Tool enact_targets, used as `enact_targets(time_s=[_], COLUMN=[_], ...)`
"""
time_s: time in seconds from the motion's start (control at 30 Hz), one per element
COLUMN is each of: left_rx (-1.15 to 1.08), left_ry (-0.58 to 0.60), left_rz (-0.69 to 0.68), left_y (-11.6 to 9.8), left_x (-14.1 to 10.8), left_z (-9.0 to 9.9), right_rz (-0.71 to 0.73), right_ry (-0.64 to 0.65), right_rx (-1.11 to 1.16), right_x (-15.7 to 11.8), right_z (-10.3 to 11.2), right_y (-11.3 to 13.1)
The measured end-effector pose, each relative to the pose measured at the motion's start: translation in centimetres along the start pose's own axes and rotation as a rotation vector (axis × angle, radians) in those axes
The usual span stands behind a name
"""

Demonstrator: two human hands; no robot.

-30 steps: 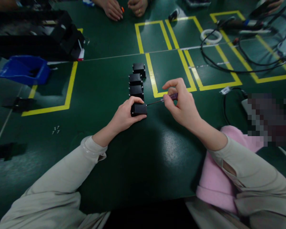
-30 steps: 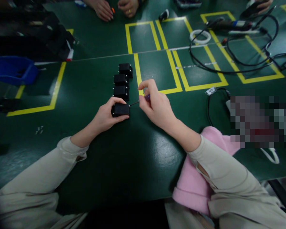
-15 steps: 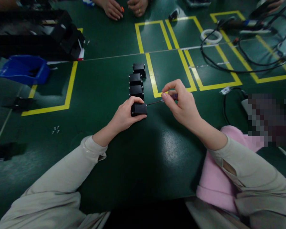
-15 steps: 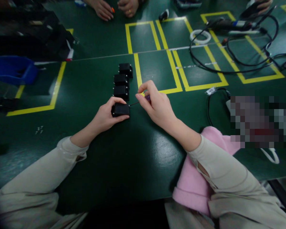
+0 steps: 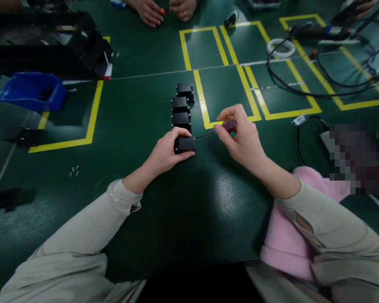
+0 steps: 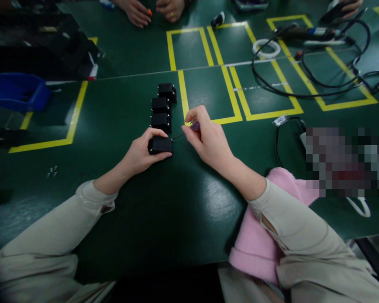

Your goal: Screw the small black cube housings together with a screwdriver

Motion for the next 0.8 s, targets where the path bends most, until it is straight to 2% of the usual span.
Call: enact_targets(time_s=[0.23, 0.67, 0.8], left_rx=[-0.01, 0.002, 0.007], left_ry=[-0.003, 0.002, -0.002], left_rz=[0.002, 0.018, 0.0], left_y=[-0.16, -0.15, -0.07], left_x=[0.01, 0.04, -0.02], left_z=[0.09, 0.02, -0.01], right_rz=[-0.05, 0.003, -0.027], right_ry=[0.028, 0.041, 0.044], right_rx=[0.03, 0.05, 0.051], right_x=[0.01, 0.2, 0.11], right_z=[0.11, 0.23, 0.18], right_y=[0.35, 0.68, 0.51])
Point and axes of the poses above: each hand's wrist, its own x-axis towards the middle knuckle, its own z-axis out of the back of the hand, y = z × x, the point moved 2 cm from there along x, towards the middle knuckle, and after that the axes turned 8 degrees about -z, right-handed, at the moved point
